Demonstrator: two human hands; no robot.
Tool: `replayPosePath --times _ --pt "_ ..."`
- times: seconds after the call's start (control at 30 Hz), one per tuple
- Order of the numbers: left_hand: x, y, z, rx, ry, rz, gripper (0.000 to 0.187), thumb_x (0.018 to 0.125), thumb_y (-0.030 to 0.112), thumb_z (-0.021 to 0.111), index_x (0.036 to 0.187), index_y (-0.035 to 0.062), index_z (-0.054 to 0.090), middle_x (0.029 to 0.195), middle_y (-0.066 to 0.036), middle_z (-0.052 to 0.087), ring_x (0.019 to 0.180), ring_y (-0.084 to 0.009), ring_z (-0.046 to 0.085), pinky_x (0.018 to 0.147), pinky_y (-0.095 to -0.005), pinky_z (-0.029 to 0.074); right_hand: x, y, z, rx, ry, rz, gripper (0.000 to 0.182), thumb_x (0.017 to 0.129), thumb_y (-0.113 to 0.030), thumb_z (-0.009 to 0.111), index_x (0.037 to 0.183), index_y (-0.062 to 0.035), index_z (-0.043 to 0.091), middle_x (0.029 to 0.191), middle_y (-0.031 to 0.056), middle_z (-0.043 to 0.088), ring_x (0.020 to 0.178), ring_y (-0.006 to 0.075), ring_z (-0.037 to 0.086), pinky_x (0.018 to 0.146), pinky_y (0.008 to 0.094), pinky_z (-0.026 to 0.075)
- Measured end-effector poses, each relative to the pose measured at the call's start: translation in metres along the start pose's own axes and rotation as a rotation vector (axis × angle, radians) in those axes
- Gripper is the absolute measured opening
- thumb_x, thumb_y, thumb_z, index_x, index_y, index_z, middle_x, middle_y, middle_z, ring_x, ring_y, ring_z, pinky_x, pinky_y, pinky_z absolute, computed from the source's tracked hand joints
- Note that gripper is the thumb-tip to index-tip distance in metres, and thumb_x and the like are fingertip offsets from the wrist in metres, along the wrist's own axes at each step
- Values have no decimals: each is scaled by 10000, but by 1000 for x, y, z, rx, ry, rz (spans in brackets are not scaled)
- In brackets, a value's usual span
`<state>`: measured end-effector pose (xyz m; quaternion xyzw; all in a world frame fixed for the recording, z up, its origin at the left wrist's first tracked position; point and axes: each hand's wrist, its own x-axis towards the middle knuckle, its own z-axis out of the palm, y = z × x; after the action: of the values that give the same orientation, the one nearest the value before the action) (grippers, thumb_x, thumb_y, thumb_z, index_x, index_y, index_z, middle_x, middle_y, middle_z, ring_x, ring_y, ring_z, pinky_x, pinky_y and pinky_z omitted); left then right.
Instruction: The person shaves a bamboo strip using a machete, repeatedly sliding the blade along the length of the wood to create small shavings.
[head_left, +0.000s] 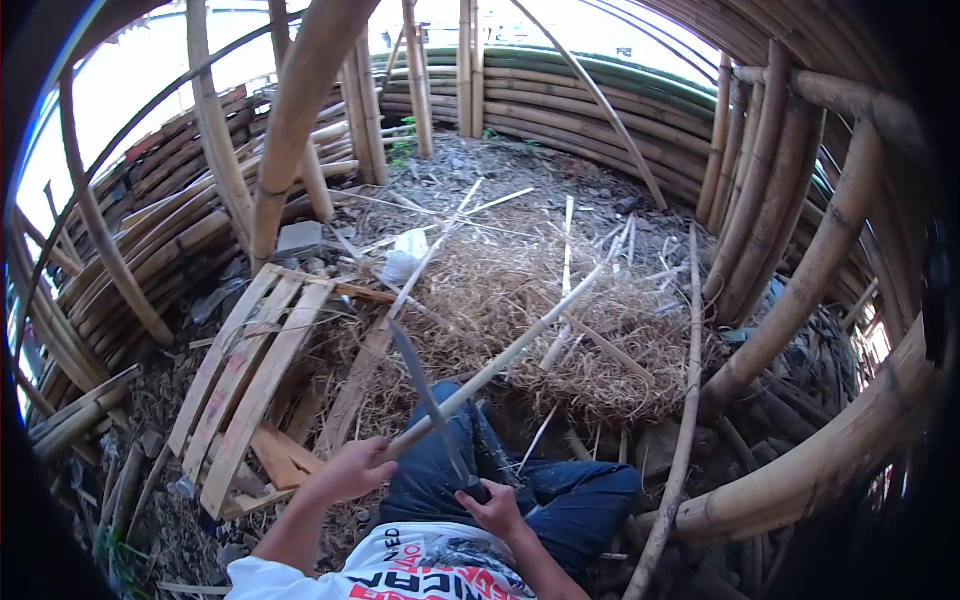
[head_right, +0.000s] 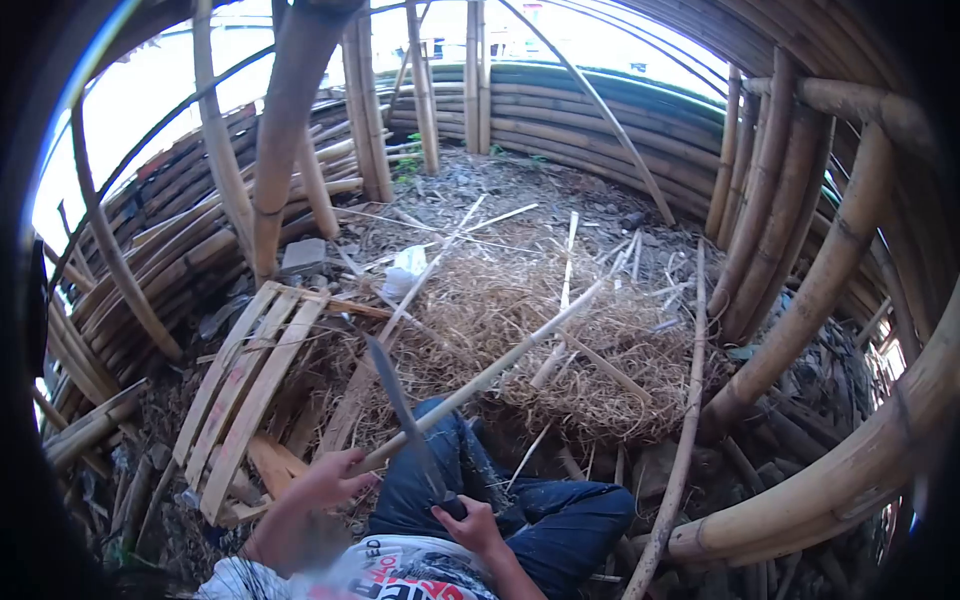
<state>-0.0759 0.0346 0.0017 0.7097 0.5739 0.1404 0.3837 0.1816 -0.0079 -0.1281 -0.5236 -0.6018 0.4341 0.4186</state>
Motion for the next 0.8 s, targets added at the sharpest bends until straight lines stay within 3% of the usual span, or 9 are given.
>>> replayPosePath --times 0.13,0.33,0.43,0.47,0.53,0.57,0.63,0.7,0.8 --pt "21 3 4 -96 -36 -84 335 875 294 664 1003 -9 603 780 -140 631 684 -227 602 645 -376 472 0 2 -8 8 -11 -10 311 824 -288 749 795 -1 633 574 35 542 545 73 459 493 288 394" --pt "90 -21 98 -36 -25 89 343 905 296 640 1013 -7 522 797 -232 624 703 -363 618 627 -414 473 -8 -9 -27 49 58 125 327 814 -303 751 769 -8 615 569 29 535 537 81 452 497 293 392" --pt "109 -25 137 -176 -89 130 343 924 320 615 995 5 500 746 -178 612 662 -309 614 583 -400 464 -20 -8 -37 -16 74 246 352 818 -338 733 772 -4 631 567 48 563 529 98 478 498 299 400" --pt "108 -14 135 -391 -253 -75 315 956 348 563 927 44 484 663 -77 541 550 -210 554 479 -344 428 -26 -3 -38 -49 94 260 343 827 -330 725 764 -6 632 558 51 567 515 104 514 489 300 407" --pt "112 -7 138 -698 -399 -313 292 998 361 464 886 92 473 614 5 434 461 -110 437 396 -275 354 -38 10 -35 -50 120 320 322 837 -313 715 768 -9 635 548 47 565 497 116 548 482 301 418" --pt "112 -11 143 -710 -423 -334 292 998 361 464 886 92 473 614 5 434 461 -110 437 396 -275 354 -42 15 -34 -50 127 350 303 854 -294 699 775 -8 637 552 40 574 478 120 561 467 294 424" --pt "110 -25 149 -1012 -451 -424 304 1030 336 340 879 108 475 568 21 390 407 -92 355 370 -250 325 -48 26 -32 0 141 412 300 874 -278 678 759 -7 621 557 24 570 456 96 535 434 269 409" --pt "105 -31 153 -1030 -467 -434 305 1030 335 345 880 106 480 563 22 394 404 -92 357 368 -247 325 -38 13 -35 114 145 547 304 888 -268 658 715 -26 593 550 16 553 440 84 515 416 258 401" --pt "97 -36 154 -1037 -454 -435 323 1027 340 355 864 99 494 556 24 418 401 -84 372 364 -242 325 -27 12 -39 152 120 591 326 912 -275 639 691 -47 565 538 10 535 422 87 492 406 258 387"
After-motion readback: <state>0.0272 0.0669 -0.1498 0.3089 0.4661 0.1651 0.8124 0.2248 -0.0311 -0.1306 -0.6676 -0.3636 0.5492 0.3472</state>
